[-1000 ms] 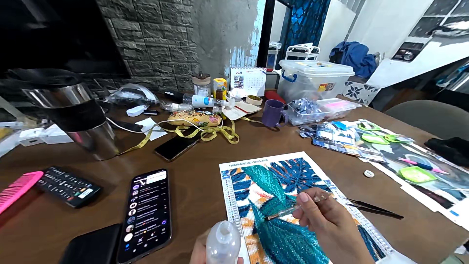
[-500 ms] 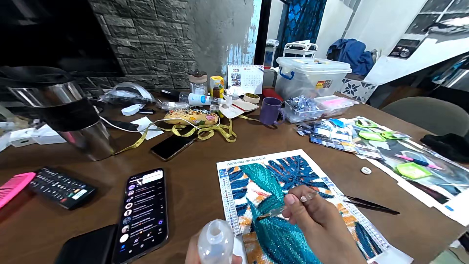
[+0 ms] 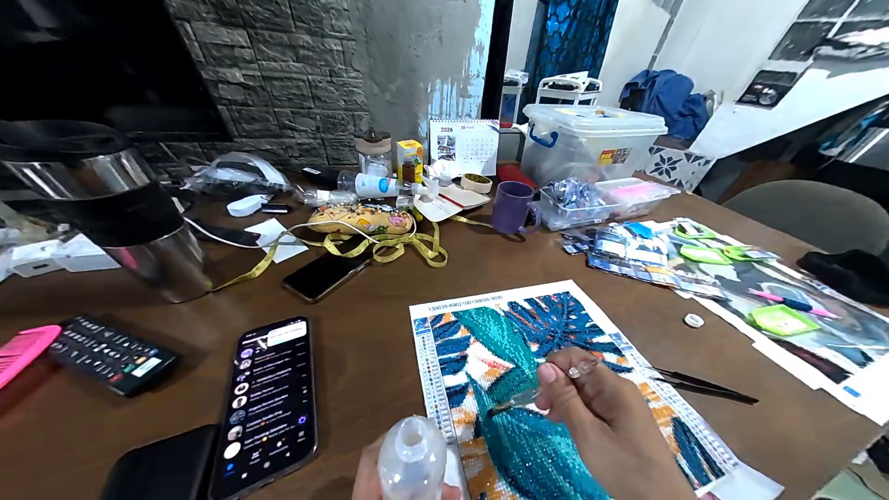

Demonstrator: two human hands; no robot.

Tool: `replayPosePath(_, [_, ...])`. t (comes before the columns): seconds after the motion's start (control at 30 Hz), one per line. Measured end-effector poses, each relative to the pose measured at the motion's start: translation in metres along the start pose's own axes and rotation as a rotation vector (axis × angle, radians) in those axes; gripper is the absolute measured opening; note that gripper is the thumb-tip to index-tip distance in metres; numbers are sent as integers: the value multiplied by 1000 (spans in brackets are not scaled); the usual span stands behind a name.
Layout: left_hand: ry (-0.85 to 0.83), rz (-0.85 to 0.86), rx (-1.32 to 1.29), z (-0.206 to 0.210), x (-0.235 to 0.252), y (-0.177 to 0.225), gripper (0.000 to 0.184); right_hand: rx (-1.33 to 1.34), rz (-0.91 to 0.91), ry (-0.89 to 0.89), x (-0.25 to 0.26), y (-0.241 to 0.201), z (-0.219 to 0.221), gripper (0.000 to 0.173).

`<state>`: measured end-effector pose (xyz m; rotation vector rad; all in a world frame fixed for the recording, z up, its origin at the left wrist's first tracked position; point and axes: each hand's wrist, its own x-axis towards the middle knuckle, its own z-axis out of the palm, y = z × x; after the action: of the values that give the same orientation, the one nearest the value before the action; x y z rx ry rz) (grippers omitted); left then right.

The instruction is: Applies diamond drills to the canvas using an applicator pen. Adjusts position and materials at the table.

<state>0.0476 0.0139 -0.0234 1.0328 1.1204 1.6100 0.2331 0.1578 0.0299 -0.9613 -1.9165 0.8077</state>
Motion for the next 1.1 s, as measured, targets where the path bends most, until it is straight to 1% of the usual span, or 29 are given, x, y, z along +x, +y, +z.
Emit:
replayPosePath(0.1, [-18, 12, 16, -1, 0, 1, 62, -89, 14, 67, 1, 4, -7, 24])
replayPosePath(0.17, [-24, 30, 33, -1, 0, 0, 62, -69, -1, 86, 0, 2, -7, 24])
replayPosePath(0.3, [-13, 56, 29, 0, 0, -1, 58, 59, 5, -12, -5, -12, 0, 19])
replayPosePath(0.37, [-23, 52, 25, 0, 0, 0, 58, 49, 11, -42, -6, -11, 4, 20])
replayPosePath(0.47, [-32, 41, 45, 0, 0, 1, 60, -31, 4, -16, -5, -4, 0, 23])
replayPosePath(0.6, [-34, 12, 37, 1, 0, 0, 58, -156, 2, 68, -3, -1, -8, 26])
replayPosePath(0.7, [-33, 7, 7, 1, -1, 0, 61, -74, -11, 50, -3, -8, -5, 22])
replayPosePath(0.8, [-33, -9, 10, 1, -1, 2, 59, 25, -38, 3, -4, -8, 5, 21])
replayPosePath(0.87, [-45, -18, 34, -1, -1, 3, 58, 12, -39, -16, -4, -5, 7, 22])
replayPosePath(1.03, [-34, -6, 31, 1, -1, 1, 58, -96, -30, 63, -2, -2, -6, 24])
replayPosePath(1.1, [-38, -1, 38, 1, -1, 1, 58, -73, -14, 56, -3, -8, -10, 22])
